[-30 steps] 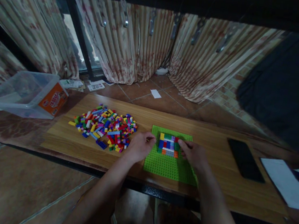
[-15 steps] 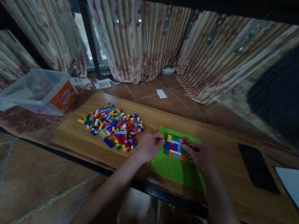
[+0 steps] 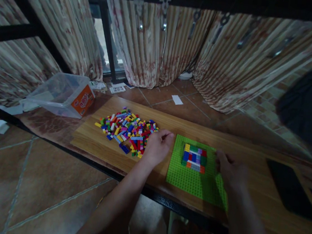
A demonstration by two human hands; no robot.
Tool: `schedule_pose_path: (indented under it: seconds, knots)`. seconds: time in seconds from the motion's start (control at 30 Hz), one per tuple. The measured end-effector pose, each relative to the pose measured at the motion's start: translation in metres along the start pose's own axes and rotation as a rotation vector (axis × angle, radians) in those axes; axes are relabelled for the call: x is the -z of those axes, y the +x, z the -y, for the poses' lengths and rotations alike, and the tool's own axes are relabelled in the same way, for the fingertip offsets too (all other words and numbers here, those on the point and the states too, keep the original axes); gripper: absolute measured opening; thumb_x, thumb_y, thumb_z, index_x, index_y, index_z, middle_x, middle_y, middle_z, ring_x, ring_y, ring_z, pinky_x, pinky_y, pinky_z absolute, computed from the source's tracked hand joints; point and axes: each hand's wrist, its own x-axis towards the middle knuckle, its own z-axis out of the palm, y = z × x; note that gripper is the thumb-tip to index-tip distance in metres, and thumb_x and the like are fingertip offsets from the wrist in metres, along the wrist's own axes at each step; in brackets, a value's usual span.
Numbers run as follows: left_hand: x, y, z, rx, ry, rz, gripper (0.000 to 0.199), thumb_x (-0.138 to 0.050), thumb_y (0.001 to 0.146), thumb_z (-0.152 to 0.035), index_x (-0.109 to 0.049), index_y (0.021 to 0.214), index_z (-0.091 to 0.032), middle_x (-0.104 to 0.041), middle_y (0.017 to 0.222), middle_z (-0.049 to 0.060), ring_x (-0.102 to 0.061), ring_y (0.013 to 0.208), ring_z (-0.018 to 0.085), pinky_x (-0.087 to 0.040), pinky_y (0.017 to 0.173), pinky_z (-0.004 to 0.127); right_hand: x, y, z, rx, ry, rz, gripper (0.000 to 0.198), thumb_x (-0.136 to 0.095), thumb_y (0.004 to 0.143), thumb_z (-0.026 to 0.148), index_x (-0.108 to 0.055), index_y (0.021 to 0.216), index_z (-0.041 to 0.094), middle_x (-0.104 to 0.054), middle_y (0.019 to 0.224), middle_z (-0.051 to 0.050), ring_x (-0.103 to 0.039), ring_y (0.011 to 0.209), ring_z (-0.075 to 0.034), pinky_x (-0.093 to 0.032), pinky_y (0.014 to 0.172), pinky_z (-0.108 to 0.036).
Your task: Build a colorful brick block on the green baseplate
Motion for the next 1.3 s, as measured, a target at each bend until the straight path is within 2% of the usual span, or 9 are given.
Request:
schedule_pose_path:
  seconds: [0.07, 0.17, 0.3, 0.47, 0.57, 0.7, 0.9, 1.1, 1.3]
  knots:
    - [0.001, 0.002, 0.003, -0.015, -0.062, -0.048, 0.027, -0.052, 0.088, -0.033, -0.06, 0.068, -0.017, -0.056, 0.06, -0.003, -0.052, 0.058, 0.01, -0.04, 0.057, 0.022, -0.003, -0.009, 0.015, 0.073, 0.058, -0.077, 0.032, -0.062, 0.077, 0.045, -0.063, 0.063, 0.017, -0.051, 0.048, 0.003, -0.044, 0.042, -0.01, -0.034, 0.039, -0.022]
    - [0.005, 0.006, 0.003, -0.019, -0.209, -0.135, 0.03, -0.053, 0.088, -0.039, -0.06, 0.069, -0.017, -0.058, 0.062, -0.002, -0.054, 0.059, 0.011, -0.043, 0.057, 0.022, -0.013, -0.027, 0.036, 0.208, 0.173, -0.056, 0.034, -0.062, 0.08, 0.042, -0.058, 0.056, 0.018, -0.044, 0.047, 0.005, -0.039, 0.043, -0.009, -0.032, 0.042, -0.022]
    - [0.033, 0.01, -0.004, 0.008, -0.402, -0.371, 0.033, -0.06, 0.084, -0.045, -0.062, 0.067, -0.016, -0.06, 0.063, -0.001, -0.055, 0.058, 0.01, -0.044, 0.056, 0.022, -0.036, -0.058, 0.048, 0.314, 0.225, 0.0, 0.03, -0.06, 0.085, 0.043, -0.065, 0.069, 0.018, -0.054, 0.056, 0.003, -0.049, 0.053, -0.012, -0.039, 0.05, -0.023]
    - [0.097, 0.01, -0.007, 0.053, -0.672, -0.752, 0.034, -0.063, 0.081, -0.047, -0.06, 0.067, -0.015, -0.06, 0.062, -0.001, -0.054, 0.054, 0.007, -0.042, 0.054, 0.019, -0.073, -0.099, 0.049, 0.595, 0.097, 0.31, 0.022, -0.055, 0.091, 0.036, -0.069, 0.085, 0.02, -0.069, 0.078, -0.001, -0.064, 0.073, -0.016, -0.048, 0.069, -0.027]
    - [0.126, 0.008, -0.005, 0.112, -0.798, -0.932, 0.031, -0.06, 0.083, -0.043, -0.056, 0.067, -0.016, -0.058, 0.059, -0.003, -0.053, 0.05, 0.006, -0.04, 0.052, 0.018, -0.095, -0.118, 0.053, 0.715, 0.061, 0.449, 0.02, -0.051, 0.094, 0.031, -0.068, 0.091, 0.021, -0.07, 0.085, -0.003, -0.066, 0.08, -0.016, -0.048, 0.074, -0.027]
    - [0.141, 0.005, -0.001, 0.171, -0.873, -0.945, 0.028, -0.06, 0.082, -0.039, -0.054, 0.067, -0.016, -0.056, 0.057, -0.004, -0.051, 0.047, 0.005, -0.04, 0.051, 0.017, -0.119, -0.132, 0.059, 0.785, 0.005, 0.489, 0.019, -0.049, 0.094, 0.026, -0.068, 0.092, 0.022, -0.067, 0.087, -0.004, -0.064, 0.083, -0.017, -0.049, 0.074, -0.03]
    - [0.147, 0.004, 0.002, 0.156, -0.906, -0.887, 0.025, -0.063, 0.08, -0.036, -0.054, 0.067, -0.017, -0.057, 0.059, -0.004, -0.051, 0.049, 0.005, -0.041, 0.053, 0.018, -0.15, -0.149, 0.07, 0.937, -0.109, 0.399, 0.018, -0.055, 0.09, 0.025, -0.069, 0.102, 0.024, -0.065, 0.103, -0.008, -0.058, 0.097, -0.024, -0.049, 0.085, -0.04]
    - [0.153, 0.003, -0.001, 0.166, -0.929, -0.896, 0.022, -0.061, 0.082, -0.03, -0.055, 0.067, -0.016, -0.056, 0.06, -0.003, -0.05, 0.049, 0.004, -0.041, 0.051, 0.016, -0.176, -0.161, 0.091, 0.973, -0.191, 0.425, 0.018, -0.053, 0.093, 0.024, -0.069, 0.1, 0.024, -0.068, 0.103, -0.007, -0.053, 0.096, -0.025, -0.045, 0.084, -0.041]
    - [0.156, 0.005, -0.004, 0.156, -0.95, -0.94, 0.02, -0.056, 0.084, -0.021, -0.054, 0.065, -0.016, -0.054, 0.058, -0.004, -0.051, 0.05, 0.004, -0.042, 0.049, 0.013, -0.189, -0.165, 0.094, 0.958, -0.298, 0.431, 0.018, -0.053, 0.092, 0.021, -0.069, 0.1, 0.024, -0.07, 0.096, -0.005, -0.053, 0.092, -0.025, -0.044, 0.08, -0.042]
